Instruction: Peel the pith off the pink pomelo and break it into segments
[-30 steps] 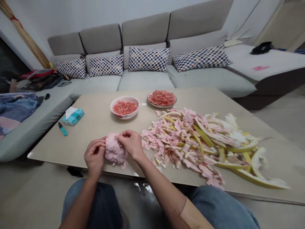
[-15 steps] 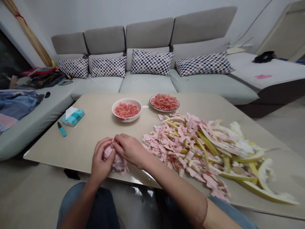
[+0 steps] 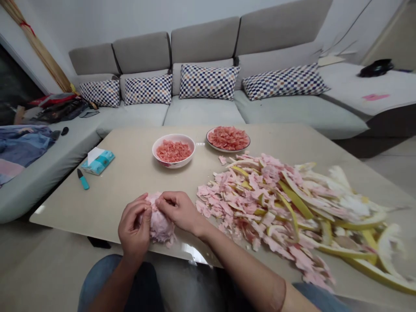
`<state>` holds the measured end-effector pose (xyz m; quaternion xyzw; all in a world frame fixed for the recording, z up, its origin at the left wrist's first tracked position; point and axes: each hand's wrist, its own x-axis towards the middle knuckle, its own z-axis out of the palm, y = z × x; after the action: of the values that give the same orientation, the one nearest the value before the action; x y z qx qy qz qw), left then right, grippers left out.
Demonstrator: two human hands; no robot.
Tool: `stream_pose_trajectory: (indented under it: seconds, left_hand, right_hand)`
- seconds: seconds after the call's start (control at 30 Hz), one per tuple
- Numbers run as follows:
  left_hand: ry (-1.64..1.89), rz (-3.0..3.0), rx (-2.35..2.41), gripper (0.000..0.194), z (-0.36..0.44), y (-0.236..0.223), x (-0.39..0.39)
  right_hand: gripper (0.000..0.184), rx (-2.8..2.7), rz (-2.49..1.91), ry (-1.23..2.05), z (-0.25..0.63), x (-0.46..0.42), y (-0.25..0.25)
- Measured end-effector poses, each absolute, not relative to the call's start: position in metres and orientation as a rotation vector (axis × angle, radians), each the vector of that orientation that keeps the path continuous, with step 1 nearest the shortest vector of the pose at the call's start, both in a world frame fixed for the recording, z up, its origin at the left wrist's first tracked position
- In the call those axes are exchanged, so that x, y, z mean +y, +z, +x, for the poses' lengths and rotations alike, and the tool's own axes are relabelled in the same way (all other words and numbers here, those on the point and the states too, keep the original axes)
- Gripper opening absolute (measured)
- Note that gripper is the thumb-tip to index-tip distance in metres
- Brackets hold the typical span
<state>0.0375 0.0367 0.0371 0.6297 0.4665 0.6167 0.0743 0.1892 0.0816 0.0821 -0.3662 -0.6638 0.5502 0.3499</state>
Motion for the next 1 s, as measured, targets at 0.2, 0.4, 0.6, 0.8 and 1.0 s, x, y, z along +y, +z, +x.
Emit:
stream_pose_trajectory:
  seconds: [0.2,0.4,0.6,0.8,1.0]
  left_hand:
    - [1.875,1.858,1.418,0.012,0.040,0.036,0.035]
    - [1.906,1.783,1.392,0.010,0.038,0.036,0.034]
    - [1.939,1.683,1.345,0.009,0.035,0.035,0.034]
    - [1.953,1.566,1.298,0.007,0.027,0.033,0.035]
    - [1.831,1.637,1.295,0.010,0.020,0.038,0.035]
  right_hand:
    - [0.042,-1.310,-0.918,1.632,0.182,0.075,0.069]
    - [0.045,-0.865,-0.814,1.763,0.180,0.081,0.059]
    - [0.042,-0.831,-0.783,1.741,0.179,0.078,0.050]
    - [0.048,-0.682,-0.844,1.435,0.211,0.085,0.057]
    - [0.037,-1.042,-1.313,0.886,0.281,0.073,0.087]
